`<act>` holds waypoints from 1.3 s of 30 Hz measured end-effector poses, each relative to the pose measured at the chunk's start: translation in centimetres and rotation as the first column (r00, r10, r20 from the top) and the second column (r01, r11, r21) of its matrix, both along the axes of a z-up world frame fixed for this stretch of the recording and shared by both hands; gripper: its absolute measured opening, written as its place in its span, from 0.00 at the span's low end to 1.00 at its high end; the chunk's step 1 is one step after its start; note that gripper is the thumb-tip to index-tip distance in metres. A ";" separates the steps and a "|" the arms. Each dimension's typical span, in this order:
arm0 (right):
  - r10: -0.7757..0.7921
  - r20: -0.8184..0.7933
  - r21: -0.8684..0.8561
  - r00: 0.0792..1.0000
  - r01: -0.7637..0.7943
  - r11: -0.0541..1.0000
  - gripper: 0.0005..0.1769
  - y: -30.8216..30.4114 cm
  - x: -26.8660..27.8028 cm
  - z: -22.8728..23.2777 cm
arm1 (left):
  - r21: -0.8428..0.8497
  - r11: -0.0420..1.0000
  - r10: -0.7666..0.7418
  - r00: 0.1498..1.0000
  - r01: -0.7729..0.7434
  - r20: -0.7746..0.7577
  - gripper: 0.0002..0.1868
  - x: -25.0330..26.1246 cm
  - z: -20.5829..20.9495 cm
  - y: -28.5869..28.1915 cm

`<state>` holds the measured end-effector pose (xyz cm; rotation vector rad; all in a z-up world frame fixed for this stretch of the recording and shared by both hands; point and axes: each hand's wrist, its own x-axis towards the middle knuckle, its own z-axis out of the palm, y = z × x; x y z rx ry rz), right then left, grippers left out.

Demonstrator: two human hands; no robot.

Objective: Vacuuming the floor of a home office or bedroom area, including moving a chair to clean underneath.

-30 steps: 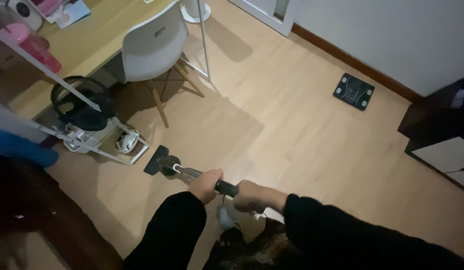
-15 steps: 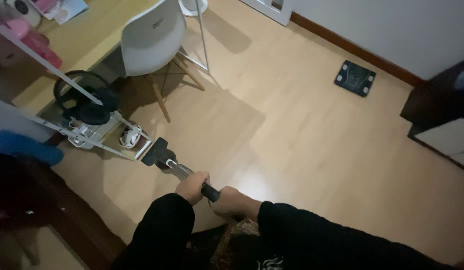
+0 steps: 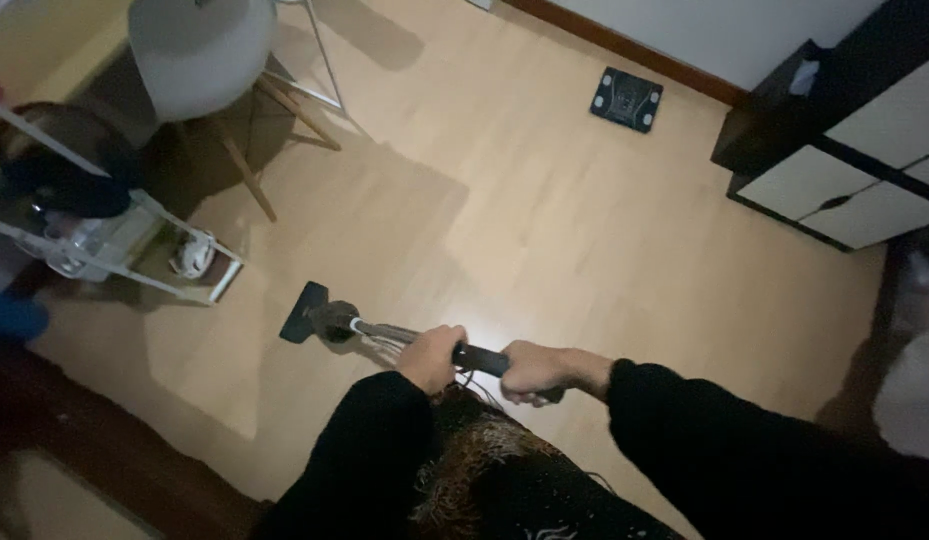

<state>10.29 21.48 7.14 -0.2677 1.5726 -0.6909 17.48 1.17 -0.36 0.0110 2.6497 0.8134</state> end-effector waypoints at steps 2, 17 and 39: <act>0.017 0.001 0.039 1.000 -0.018 0.999 0.04 2.6 0.6 1.1 | 0.044 0.999 -0.004 1.000 0.004 -0.013 0.14 1.1 1.4 2.7; -0.009 -0.030 0.222 1.000 0.015 0.975 0.07 8.9 2.5 4.9 | 0.216 0.969 -0.107 0.991 0.122 -0.080 0.16 2.6 3.1 8.1; -0.085 -0.163 0.037 0.983 0.092 0.995 0.08 -18.3 9.1 -1.2 | 0.033 0.999 -0.018 1.000 0.018 -0.021 0.17 6.6 -4.6 -17.9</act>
